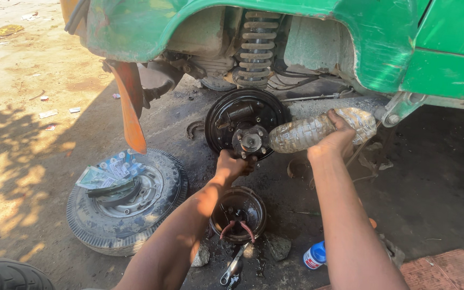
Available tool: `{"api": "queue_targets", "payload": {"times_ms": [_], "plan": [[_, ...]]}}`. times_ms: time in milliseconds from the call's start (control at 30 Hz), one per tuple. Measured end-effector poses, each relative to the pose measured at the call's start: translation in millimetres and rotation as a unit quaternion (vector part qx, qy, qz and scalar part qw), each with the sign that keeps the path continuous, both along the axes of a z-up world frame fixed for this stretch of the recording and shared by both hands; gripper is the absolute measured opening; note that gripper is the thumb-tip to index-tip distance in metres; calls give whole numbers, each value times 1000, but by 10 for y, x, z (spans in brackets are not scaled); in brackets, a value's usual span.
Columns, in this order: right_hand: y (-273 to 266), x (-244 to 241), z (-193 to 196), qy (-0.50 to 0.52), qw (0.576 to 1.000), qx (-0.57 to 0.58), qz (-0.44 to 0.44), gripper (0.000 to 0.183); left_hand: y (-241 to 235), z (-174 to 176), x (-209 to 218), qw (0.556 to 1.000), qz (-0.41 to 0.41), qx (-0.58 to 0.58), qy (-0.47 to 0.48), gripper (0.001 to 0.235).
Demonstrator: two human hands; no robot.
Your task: The person pours a liquid from a plastic bottle onto the brake drum assembly of a green three-wheeled vehicle. They use their hands to rub the liquid into the components and rotate the drum to ensure coverage. The task is performed outdoors on a dirt surface.
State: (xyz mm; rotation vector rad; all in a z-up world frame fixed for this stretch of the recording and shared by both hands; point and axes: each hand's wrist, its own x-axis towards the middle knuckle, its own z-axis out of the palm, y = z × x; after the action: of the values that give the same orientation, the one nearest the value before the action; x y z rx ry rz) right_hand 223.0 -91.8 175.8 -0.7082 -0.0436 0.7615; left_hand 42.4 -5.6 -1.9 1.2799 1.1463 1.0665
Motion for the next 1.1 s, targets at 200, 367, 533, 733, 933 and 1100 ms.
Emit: {"api": "queue_targets", "payload": {"times_ms": [200,367,533,733,933,1100], "plan": [[35,20,-15,3,1000,11,17,42,-5,105,-78,901,-171,-212,-338,55],[1,-29,19,-13,1000,13,9,39,61,180,-62,886,-141,-264,-354,62],[-41,-38,59,-6,1000,26,12,38,145,500,-253,903,-134,-251,-321,52],[0,9,81,16,999,42,31,42,-83,628,-291,913,-145,-205,-321,50],[35,52,12,35,996,45,69,42,-220,406,-261,978,-84,-158,-102,70],[64,92,-122,44,998,29,36,41,-372,251,-253,902,-56,153,399,45]]}}
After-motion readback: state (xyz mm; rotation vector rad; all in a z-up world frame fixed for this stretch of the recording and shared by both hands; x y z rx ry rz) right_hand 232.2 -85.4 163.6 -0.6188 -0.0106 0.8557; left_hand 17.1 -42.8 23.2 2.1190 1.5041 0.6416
